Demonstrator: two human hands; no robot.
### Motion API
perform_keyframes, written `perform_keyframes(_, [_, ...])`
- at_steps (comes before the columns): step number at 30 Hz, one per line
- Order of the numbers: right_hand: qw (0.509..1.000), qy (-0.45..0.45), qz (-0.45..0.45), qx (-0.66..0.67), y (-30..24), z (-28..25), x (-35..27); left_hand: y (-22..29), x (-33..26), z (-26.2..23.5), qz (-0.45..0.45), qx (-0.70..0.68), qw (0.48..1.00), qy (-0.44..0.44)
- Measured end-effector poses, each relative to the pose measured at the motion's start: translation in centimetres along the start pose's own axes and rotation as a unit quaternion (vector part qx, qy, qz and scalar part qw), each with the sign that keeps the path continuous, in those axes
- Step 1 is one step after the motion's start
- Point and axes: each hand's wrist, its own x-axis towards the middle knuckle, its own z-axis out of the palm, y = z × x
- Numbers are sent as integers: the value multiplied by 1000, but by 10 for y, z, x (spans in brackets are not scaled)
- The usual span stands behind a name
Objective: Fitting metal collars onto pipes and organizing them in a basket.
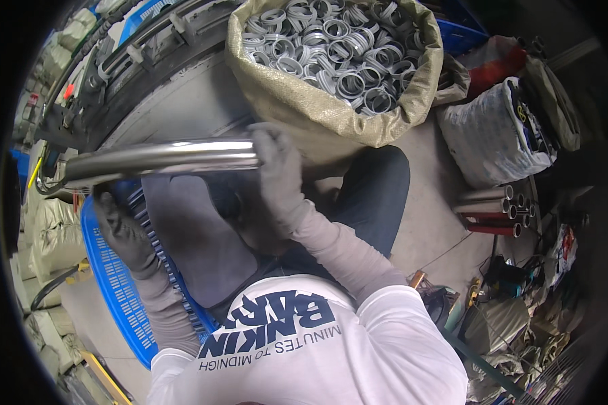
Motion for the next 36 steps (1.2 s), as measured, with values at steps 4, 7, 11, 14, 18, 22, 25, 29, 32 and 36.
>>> perform_keyframes(4, [975, -205, -48, 70, -42, -10, 28, 3, 48, -18, -179, -243, 950, 80])
perform_keyframes(7, [986, -121, -91, -72, -25, -44, 115, 48, 76, -46, -101, -125, 984, 79])
perform_keyframes(11, [909, -219, -82, -345, 39, -58, 203, 50, 57, -22, -77, 208, 963, -155])
perform_keyframes(14, [854, -359, -39, -375, 73, -50, 205, 20, 21, 17, 69, 429, 850, -297])
perform_keyframes(18, [874, -344, -36, -341, 75, -45, 199, -6, -10, 13, 48, 476, 799, -364])
perform_keyframes(22, [911, -338, 11, -236, 82, -53, 200, -21, -13, 11, 48, 490, 791, -364])
perform_keyframes(25, [910, -307, -16, -277, 80, -50, 195, -24, -11, 11, 39, 492, 785, -374])
perform_keyframes(29, [891, -265, -75, -360, 65, -43, 192, -28, -13, 9, 43, 494, 782, -378])
perform_keyframes(32, [884, -242, -107, -386, 77, -37, 196, -30, -15, 9, 42, 496, 779, -381])
perform_keyframes(36, [882, -247, -109, -386, 82, -39, 197, -29, -14, 12, 61, 494, 778, -383])
